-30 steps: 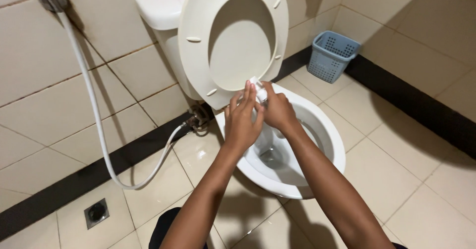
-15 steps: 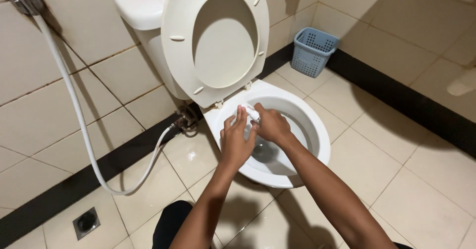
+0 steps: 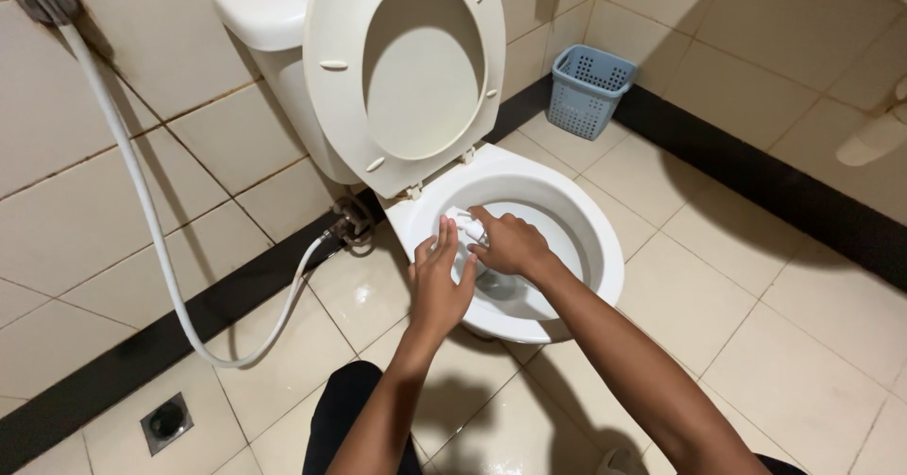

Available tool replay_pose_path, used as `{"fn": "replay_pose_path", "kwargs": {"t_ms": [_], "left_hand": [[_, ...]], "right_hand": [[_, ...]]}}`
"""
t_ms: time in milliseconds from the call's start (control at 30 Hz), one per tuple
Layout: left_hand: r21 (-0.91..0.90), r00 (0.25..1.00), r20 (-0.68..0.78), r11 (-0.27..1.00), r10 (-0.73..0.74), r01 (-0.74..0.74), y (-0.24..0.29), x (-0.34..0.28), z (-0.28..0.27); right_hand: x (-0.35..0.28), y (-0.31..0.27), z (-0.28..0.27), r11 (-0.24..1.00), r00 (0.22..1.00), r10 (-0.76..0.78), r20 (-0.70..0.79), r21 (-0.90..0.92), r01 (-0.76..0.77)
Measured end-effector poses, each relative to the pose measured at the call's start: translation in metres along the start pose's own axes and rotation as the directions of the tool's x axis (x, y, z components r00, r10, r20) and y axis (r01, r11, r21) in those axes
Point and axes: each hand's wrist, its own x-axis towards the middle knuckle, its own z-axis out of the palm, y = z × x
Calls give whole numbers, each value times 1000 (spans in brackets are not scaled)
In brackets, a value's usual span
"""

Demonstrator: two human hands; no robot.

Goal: The person opens the toilet lid and seat, then picks up a red toilet brush from the floor. They apply a cleaning liquid from a white bottle into the toilet bowl and scrub the interior with the brush. The person then washes their hands at the sink and returns to scrub the toilet seat and rim with the brush.

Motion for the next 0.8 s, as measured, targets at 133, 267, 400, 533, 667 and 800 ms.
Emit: {"fn": "replay_pose_path", "kwargs": {"t_ms": [133,267,400,533,667,800], "left_hand": [[7,1000,13,1000,5,-5,-2,-7,-4],[10,1000,19,1000,0,-1,-6,-10,-8],[-6,1000,23,1000,7,-6,-9,-15,-15],[-25,1000,3,999,24,-24,-13,-22,-22],[-1,999,33,1000,4,-4,-14,-28,-35],[-6,1000,-1,1000,31,-31,-16,-38,-46]], "right_hand": [[-7,-9,-1,1000,999,9,39,13,-10],[-7,-12,7,999,999,8,40,41,-10],[-3,-11,18,1000,999,-1,33,29,0],[1,-14,24,999,999,-28,42,-34,30],[-2,-27,23,999,997,-29,74,-22,31],[-4,-31,18,992,992,-120,46,-27,121]]}}
